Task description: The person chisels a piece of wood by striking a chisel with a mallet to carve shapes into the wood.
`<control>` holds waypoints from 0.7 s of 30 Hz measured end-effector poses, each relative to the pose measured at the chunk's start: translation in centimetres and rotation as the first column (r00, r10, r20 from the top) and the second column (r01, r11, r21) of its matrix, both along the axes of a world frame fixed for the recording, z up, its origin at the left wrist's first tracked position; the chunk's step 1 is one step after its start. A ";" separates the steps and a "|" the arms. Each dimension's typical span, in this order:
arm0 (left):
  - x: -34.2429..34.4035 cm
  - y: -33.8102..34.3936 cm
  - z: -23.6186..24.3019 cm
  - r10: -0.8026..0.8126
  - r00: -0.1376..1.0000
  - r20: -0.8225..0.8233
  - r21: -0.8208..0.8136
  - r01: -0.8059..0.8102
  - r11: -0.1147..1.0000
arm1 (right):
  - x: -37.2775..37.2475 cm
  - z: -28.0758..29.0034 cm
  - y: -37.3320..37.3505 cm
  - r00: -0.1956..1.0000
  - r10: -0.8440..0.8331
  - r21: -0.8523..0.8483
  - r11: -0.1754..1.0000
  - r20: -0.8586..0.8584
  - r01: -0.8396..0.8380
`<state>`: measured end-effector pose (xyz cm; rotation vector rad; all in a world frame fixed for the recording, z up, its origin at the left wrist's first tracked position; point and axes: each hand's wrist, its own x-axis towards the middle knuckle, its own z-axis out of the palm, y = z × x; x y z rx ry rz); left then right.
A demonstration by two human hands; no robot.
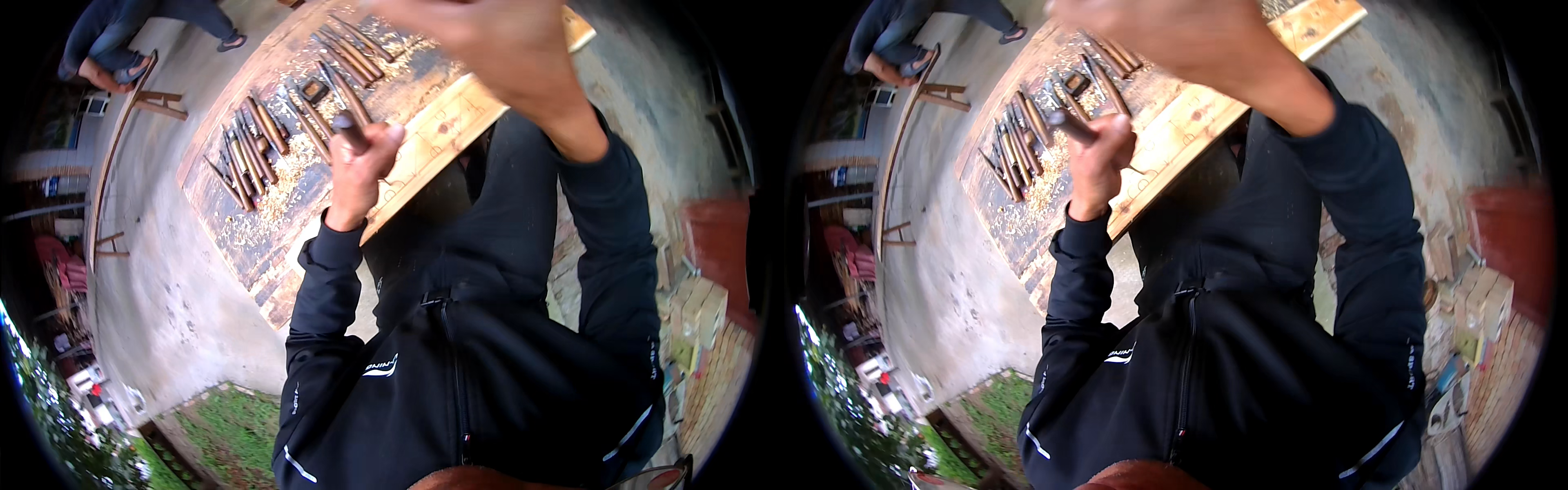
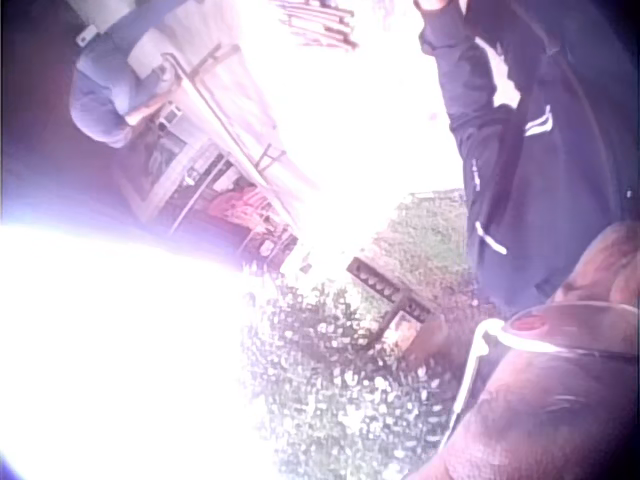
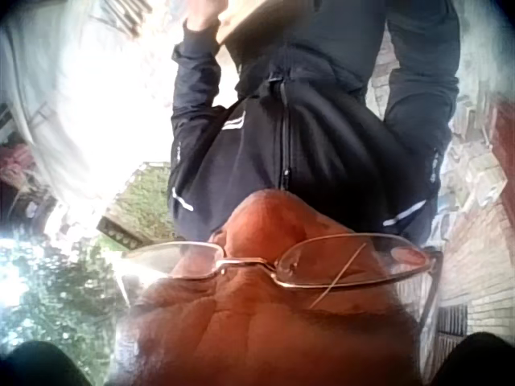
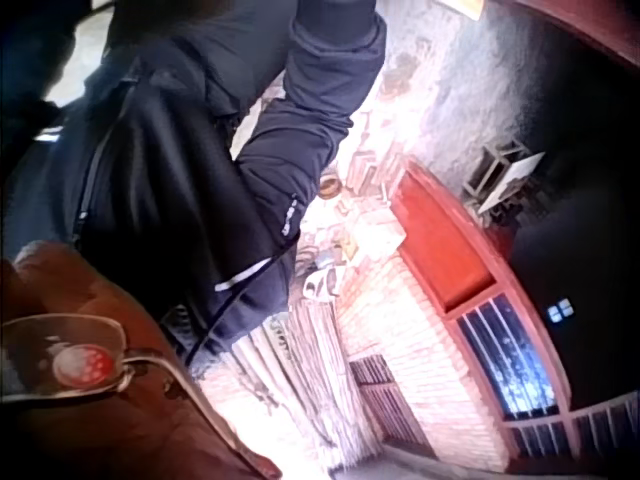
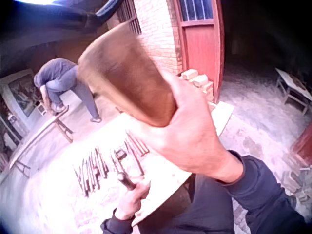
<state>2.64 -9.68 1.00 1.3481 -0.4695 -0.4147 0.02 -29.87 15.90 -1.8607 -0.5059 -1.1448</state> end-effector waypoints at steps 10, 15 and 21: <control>1.1 0.4 0.4 -0.131 0.991 -0.024 -0.027 0.131 0.991 | -1.7 2.0 0.6 0.978 0.197 0.656 0.731 0.062 -0.189; 0.3 0.2 0.7 -0.105 0.994 0.020 0.073 0.103 0.992 | -2.2 2.2 2.2 0.985 0.132 0.601 0.781 0.109 -0.171; -0.1 -0.2 1.5 -0.127 0.992 0.014 0.148 0.124 0.981 | -2.0 -2.9 -0.3 0.972 -0.230 -0.584 0.782 0.057 0.219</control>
